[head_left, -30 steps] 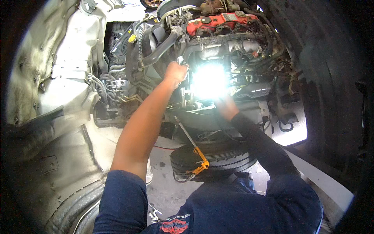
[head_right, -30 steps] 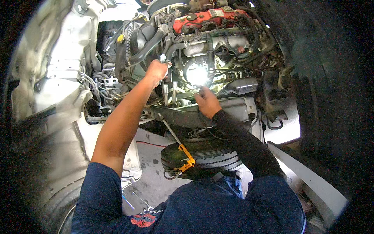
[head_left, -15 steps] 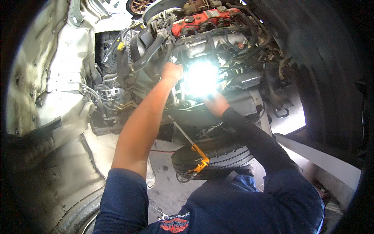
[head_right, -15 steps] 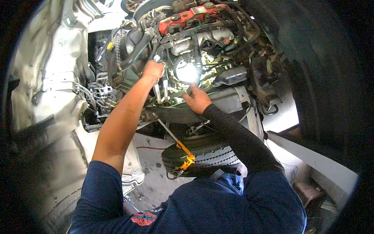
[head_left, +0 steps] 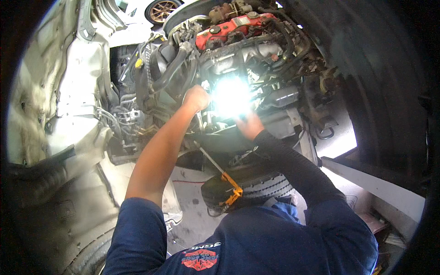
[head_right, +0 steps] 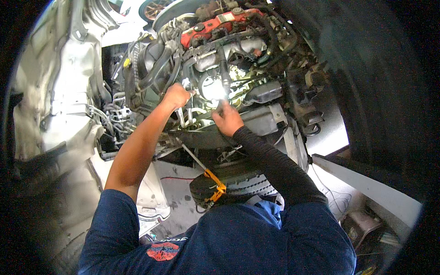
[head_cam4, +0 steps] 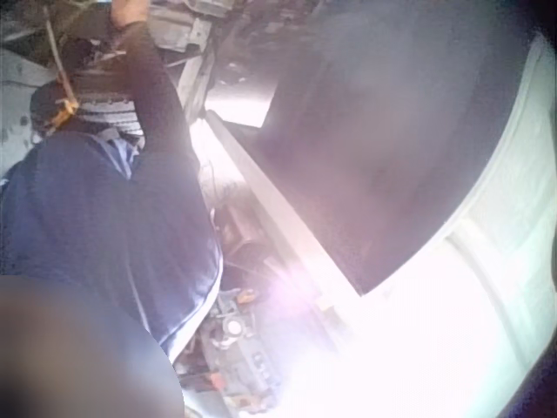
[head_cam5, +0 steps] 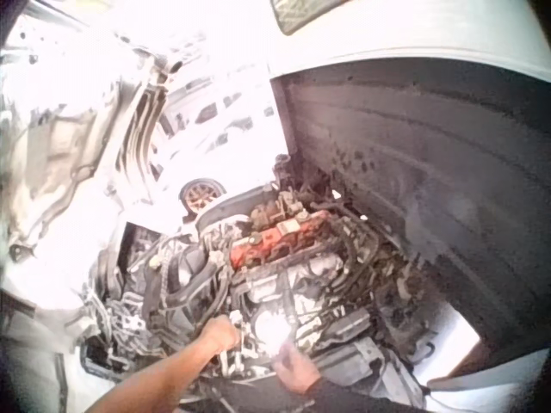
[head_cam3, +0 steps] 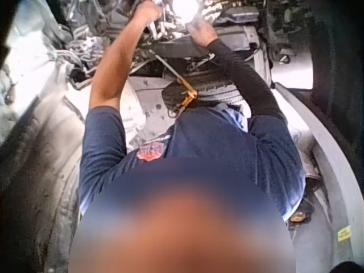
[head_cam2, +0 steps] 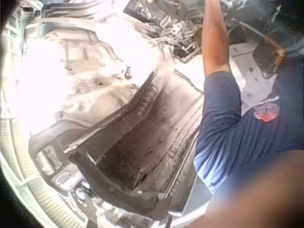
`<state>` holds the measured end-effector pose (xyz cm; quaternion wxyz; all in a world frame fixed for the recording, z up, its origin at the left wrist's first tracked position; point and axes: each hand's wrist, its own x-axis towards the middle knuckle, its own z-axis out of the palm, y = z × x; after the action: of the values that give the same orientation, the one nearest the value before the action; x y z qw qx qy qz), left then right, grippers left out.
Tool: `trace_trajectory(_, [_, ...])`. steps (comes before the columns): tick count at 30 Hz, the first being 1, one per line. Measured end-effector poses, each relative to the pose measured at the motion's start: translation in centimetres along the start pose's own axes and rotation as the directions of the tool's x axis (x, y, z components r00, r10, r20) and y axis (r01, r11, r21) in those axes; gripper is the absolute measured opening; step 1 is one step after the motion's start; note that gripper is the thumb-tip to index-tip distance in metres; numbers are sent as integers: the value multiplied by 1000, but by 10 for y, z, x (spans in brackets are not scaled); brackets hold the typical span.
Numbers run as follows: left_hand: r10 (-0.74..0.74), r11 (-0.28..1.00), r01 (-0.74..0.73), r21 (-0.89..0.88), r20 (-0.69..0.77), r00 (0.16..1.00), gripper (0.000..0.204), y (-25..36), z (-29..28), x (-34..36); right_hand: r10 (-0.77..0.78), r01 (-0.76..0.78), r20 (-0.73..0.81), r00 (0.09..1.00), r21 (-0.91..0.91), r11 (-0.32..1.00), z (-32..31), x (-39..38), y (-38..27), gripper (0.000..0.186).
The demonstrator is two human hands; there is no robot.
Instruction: The person works under the hood of a white car, using a flashlight and hand tools to remove a metal pipe from the engine. After detaching the pipe, they wipe it with a cloth and place it on the floor.
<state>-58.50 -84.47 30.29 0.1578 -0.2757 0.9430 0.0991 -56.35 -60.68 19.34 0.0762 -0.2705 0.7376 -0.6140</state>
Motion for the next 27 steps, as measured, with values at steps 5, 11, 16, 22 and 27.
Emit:
trace_trajectory(5, [-10,995,9,-97,-7,1000,62,-8,5,-5,55,-50,60,997,-70,996,5,-5,8,38])
trace_trajectory(11, [11,990,-57,-133,-319,948,50,4,-4,-63,126,-154,141,982,206,966,-7,14,-5,51])
trace_trajectory(16, [151,944,-262,-199,-442,884,40,3,4,-148,99,-507,579,810,605,614,-33,27,-70,52])
trace_trajectory(22, [167,941,-283,-187,-472,866,27,-5,10,-192,142,-675,701,699,581,455,-31,15,-135,49])
trace_trajectory(27, [143,939,-270,-212,-473,869,24,-17,22,-203,204,-690,707,677,513,511,-27,2,-136,49])
